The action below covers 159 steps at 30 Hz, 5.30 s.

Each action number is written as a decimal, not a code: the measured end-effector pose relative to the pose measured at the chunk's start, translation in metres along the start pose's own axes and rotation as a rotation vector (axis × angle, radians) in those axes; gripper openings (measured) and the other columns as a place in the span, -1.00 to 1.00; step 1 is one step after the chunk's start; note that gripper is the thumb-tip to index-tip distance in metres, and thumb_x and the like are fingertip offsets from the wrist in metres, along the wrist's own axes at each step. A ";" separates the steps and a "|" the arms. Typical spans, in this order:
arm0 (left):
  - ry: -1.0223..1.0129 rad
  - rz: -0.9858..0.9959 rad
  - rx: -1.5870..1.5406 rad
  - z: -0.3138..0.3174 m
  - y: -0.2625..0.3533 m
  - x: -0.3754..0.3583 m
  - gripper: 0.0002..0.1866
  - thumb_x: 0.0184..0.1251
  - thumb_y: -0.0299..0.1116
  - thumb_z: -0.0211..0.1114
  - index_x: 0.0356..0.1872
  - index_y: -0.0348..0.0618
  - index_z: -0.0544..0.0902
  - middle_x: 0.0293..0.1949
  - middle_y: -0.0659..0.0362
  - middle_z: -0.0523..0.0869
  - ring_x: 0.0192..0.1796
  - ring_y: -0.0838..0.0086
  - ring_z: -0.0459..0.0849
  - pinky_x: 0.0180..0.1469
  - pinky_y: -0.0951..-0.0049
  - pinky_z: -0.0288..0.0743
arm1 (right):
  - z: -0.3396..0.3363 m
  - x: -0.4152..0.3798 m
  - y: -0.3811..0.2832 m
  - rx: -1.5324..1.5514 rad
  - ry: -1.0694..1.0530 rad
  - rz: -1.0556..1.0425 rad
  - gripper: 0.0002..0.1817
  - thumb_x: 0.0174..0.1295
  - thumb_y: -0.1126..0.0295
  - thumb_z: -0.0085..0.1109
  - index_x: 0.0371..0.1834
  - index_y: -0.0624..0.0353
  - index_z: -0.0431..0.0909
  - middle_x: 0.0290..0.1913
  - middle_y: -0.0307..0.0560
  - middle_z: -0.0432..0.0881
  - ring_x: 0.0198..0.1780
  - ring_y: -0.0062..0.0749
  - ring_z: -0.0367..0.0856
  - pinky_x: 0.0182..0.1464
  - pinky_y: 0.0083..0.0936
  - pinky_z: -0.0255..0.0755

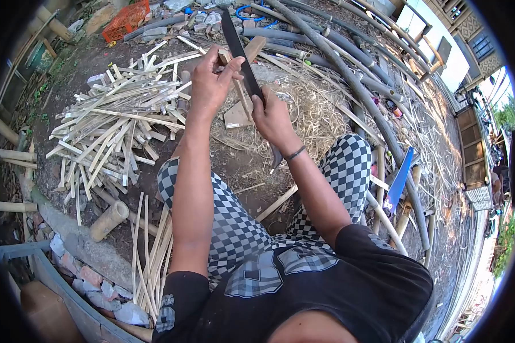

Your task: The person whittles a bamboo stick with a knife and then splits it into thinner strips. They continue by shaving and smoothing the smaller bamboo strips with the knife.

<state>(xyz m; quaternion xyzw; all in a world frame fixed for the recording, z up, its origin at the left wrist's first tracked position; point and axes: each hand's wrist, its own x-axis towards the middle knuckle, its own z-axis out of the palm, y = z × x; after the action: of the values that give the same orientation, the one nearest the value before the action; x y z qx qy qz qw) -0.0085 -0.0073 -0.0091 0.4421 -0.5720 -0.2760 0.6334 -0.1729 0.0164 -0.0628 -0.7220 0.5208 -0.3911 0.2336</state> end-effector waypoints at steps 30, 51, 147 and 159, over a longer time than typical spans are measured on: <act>0.128 -0.006 0.033 0.015 -0.014 0.009 -0.73 0.40 -0.18 0.35 -0.21 -0.16 0.54 -0.56 0.28 0.63 -0.47 0.70 0.59 -0.40 0.58 0.43 | 0.011 0.014 0.002 -0.034 -0.102 0.032 -0.76 0.38 0.34 0.01 -0.09 0.33 0.45 -0.35 0.45 0.60 -0.26 0.42 0.58 -0.16 0.12 0.44; 0.197 0.096 0.104 0.008 -0.014 0.007 -0.75 0.41 -0.23 0.35 -0.21 -0.21 0.56 -0.47 0.29 0.61 -0.44 0.68 0.53 -0.38 0.63 0.37 | 0.049 -0.006 0.048 0.041 -0.035 0.150 -0.83 0.36 0.37 0.06 -0.19 0.28 0.43 -0.52 0.35 0.55 -0.35 0.37 0.58 -0.28 0.10 0.38; 0.388 0.095 -0.309 0.015 -0.015 -0.004 -0.52 0.62 0.01 -0.09 -0.52 -0.04 0.18 -0.56 0.33 0.22 -0.53 0.63 0.14 -0.47 0.58 0.09 | 0.051 -0.024 -0.016 0.152 -0.144 0.030 -0.76 0.37 0.36 -0.04 -0.09 0.35 0.37 -0.51 0.32 0.61 -0.36 0.32 0.64 -0.24 0.13 0.48; 0.709 0.114 -0.153 0.022 -0.013 -0.004 -0.52 0.56 -0.02 -0.14 -0.60 0.01 0.10 -0.69 0.36 0.10 -0.65 0.62 0.04 -0.60 0.52 -0.04 | 0.078 -0.021 -0.006 0.046 -0.210 0.124 -0.73 0.14 0.55 0.00 -0.07 0.37 0.42 -0.39 0.38 0.66 -0.27 0.24 0.70 -0.20 0.04 0.55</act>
<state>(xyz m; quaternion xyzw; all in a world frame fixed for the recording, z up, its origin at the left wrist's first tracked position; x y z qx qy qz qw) -0.0288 -0.0151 -0.0234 0.4290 -0.3181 -0.1118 0.8380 -0.1098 0.0322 -0.1110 -0.7200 0.5278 -0.3098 0.3271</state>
